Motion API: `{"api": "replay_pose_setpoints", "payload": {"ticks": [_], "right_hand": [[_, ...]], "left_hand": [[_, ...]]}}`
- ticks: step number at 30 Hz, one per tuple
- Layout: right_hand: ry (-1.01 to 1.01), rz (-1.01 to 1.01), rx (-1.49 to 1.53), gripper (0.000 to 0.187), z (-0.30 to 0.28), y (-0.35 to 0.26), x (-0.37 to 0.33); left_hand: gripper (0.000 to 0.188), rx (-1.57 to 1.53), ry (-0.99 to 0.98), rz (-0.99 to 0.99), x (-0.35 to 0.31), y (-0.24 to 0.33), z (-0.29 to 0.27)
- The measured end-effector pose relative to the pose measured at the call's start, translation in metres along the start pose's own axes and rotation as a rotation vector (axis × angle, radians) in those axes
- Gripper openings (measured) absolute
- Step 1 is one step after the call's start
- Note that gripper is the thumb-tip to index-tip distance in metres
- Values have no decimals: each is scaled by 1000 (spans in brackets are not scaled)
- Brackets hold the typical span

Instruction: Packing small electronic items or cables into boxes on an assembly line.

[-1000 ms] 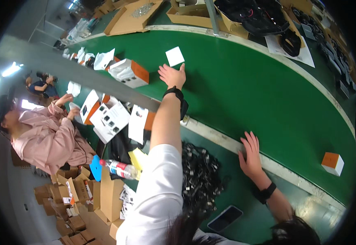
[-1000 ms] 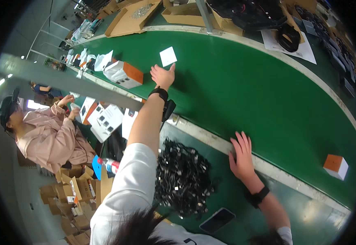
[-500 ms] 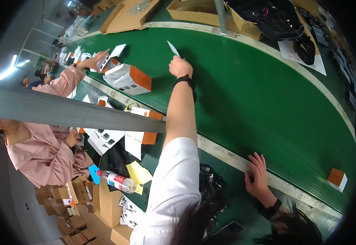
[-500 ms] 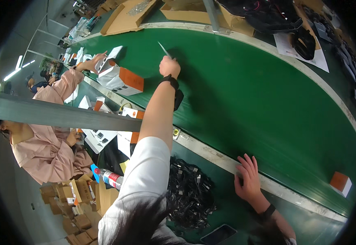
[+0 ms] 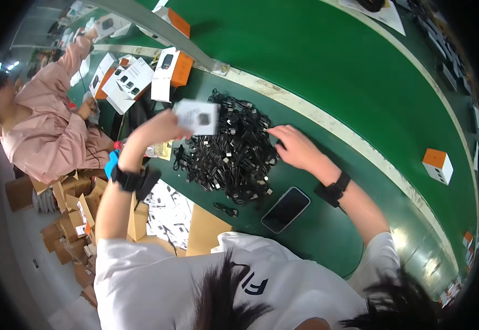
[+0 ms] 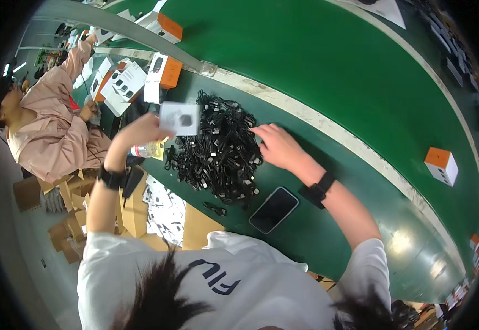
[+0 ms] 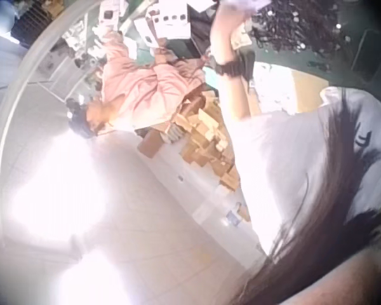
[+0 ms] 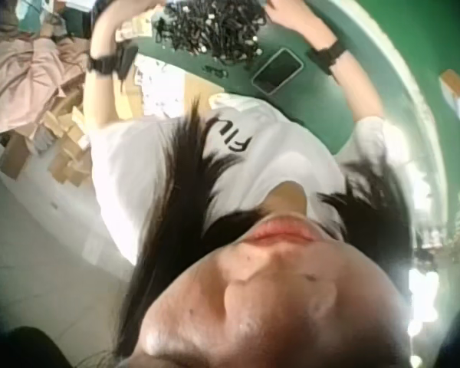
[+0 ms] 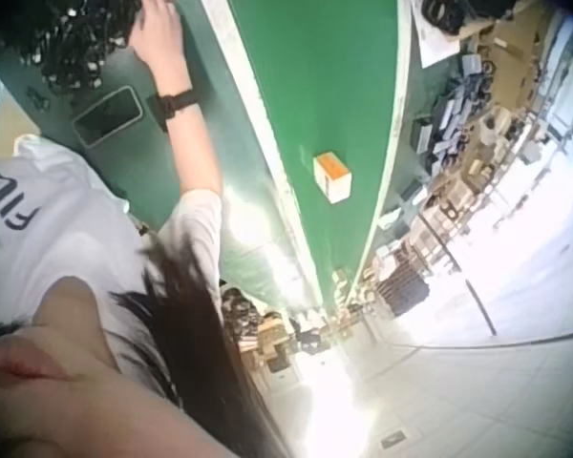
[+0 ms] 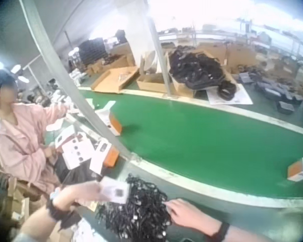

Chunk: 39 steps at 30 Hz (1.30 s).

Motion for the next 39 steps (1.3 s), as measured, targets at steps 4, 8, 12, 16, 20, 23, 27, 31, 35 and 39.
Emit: {"api": "replay_pose_setpoints", "payload": {"ticks": [4, 8, 12, 16, 20, 23, 27, 31, 35, 39], "right_hand": [[-113, 4, -62, 42, 18, -13, -14], [-80, 70, -30, 46, 18, -11, -37], [-182, 202, -31, 40, 14, -24, -53], [-184, 223, 56, 30, 8, -13, -58], [-272, 543, 440, 21, -26, -18, -69], [-145, 584, 669, 15, -47, -25, -83], [-51, 682, 720, 8, -79, -32, -106], [70, 774, 777, 8, -88, -29, -139], [205, 905, 843, 11, -85, -28, -154], [214, 966, 858, 16, -79, -24, -148]], "left_hand": [[22, -333, 130, -195, -29, -80, 81], [29, -780, 302, -244, -28, -112, 132], [58, -602, 450, -469, -48, -113, 153], [38, -301, 706, -126, -40, -86, 110], [24, -342, 1001, 36, -4, -37, 21], [26, -442, 1152, 89, 56, -62, -44], [47, -457, 1208, -153, 137, -111, -112], [50, -366, 1138, -44, 223, -174, -159], [33, -61, 1250, 126, 260, -150, -135], [49, -220, 1328, 19, 262, -130, -128]]}}
Point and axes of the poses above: each hand's wrist, its own x-axis towards the middle knuckle, its own z-axis out of the palm, y = z × x, the point moved 1 cm from there along x, towards the middle knuckle, and after that the axes turned 4 degrees about x, right-handed, at the moved point
